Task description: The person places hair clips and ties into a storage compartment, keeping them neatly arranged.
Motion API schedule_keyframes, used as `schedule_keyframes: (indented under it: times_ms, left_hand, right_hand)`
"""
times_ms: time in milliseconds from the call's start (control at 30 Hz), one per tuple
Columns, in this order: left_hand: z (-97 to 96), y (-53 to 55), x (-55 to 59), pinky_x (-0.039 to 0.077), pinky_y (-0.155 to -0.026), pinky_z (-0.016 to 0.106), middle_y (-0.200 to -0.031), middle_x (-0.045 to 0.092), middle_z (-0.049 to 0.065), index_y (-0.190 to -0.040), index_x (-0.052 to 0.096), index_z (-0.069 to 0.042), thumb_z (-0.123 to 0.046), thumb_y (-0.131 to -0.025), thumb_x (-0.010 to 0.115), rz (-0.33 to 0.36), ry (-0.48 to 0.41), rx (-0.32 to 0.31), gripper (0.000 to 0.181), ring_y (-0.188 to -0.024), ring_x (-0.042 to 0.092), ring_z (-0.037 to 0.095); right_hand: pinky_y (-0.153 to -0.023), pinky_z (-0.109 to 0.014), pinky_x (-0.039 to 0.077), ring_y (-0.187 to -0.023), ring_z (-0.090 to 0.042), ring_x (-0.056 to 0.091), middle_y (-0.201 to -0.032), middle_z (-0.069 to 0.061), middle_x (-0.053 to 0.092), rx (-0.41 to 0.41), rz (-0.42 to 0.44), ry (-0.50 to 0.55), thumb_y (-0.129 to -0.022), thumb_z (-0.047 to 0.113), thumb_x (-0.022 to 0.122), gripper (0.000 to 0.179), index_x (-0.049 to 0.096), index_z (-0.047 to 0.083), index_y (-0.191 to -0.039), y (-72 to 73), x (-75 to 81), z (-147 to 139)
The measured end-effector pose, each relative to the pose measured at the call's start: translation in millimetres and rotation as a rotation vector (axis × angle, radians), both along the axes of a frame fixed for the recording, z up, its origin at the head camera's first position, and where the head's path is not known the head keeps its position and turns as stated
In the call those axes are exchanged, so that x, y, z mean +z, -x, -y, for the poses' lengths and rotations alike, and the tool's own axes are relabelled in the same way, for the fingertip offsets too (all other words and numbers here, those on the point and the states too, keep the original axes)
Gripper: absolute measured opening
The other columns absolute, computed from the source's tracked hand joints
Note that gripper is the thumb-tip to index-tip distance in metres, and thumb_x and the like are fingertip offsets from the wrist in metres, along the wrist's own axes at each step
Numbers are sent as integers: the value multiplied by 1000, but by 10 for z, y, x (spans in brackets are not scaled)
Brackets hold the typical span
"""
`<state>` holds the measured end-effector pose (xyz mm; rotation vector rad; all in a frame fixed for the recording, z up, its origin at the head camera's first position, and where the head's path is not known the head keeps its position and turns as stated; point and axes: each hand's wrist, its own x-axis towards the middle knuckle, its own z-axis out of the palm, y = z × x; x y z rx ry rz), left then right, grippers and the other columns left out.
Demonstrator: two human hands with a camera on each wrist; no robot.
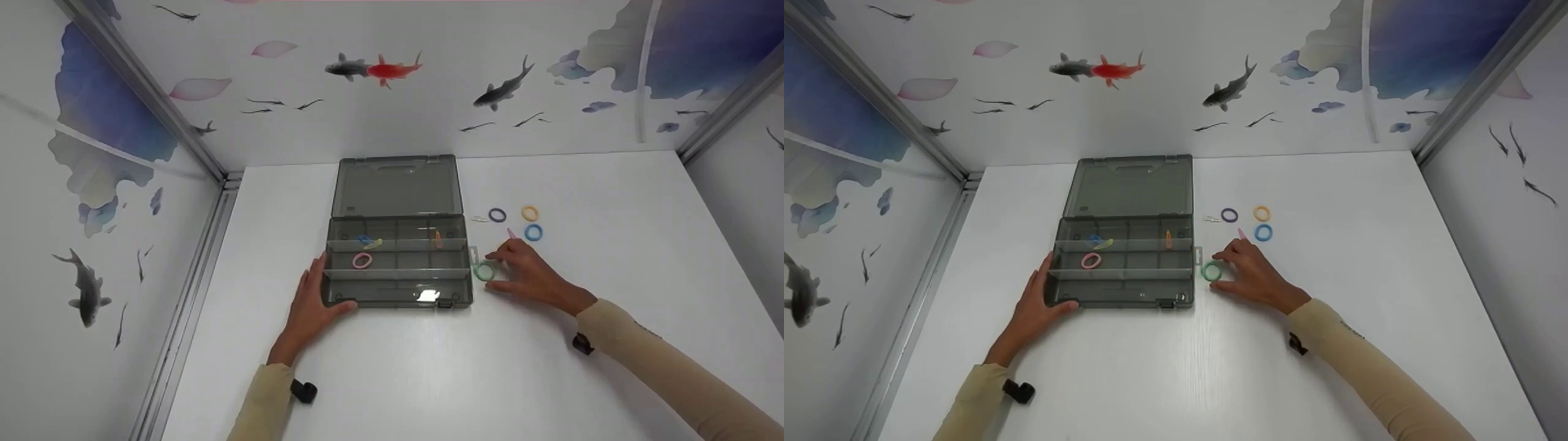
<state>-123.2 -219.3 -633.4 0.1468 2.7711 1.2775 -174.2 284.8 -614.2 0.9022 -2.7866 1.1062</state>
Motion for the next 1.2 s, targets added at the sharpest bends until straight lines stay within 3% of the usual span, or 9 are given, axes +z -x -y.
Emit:
schedule_keyframes:
  times_ms: [333,500,800,1000,1200]
  left_hand:
    - [-5,-19,-7,17,-128,76,-185,14,7,-179,11,-34,-67,-85,89,4,-15,-2,126,-169,7,47]
    - [-3,-24,-9,16,-127,78,-185,14,7,-179,11,-35,-66,-86,89,6,-13,-1,126,-169,7,47]
    - [-6,-8,-18,18,-127,78,-185,15,9,-179,11,-34,-67,-85,88,5,-5,2,125,-169,8,46]
    - [4,-3,-25,19,-126,79,-185,14,8,-179,11,-36,-67,-85,89,1,-8,2,126,-169,9,46]
    - [11,-14,-31,18,-125,80,-185,14,7,-178,10,-40,-68,-85,88,7,-15,4,125,-169,8,46]
  right_hand:
    - [-94,-52,35,-105,-31,48,-112,-16,62,28,-171,-26,-80,18,101,46,81,4,-118,55,-81,-44]
    - [-93,-53,34,-108,-34,50,-115,-16,65,3,-180,-41,-80,19,100,41,83,6,-115,65,-88,-46]
    - [-106,-59,32,-117,-36,48,-121,-17,66,-20,-141,-60,-82,17,97,35,84,6,-113,62,-75,-4]
    - [-107,-63,32,-111,-38,48,-117,-19,65,-10,-158,-3,-82,15,95,32,82,3,-110,68,-98,11]
    - [-118,-70,27,-104,-35,46,-107,-17,62,14,-177,46,-82,12,94,27,81,3,-104,72,-139,9]
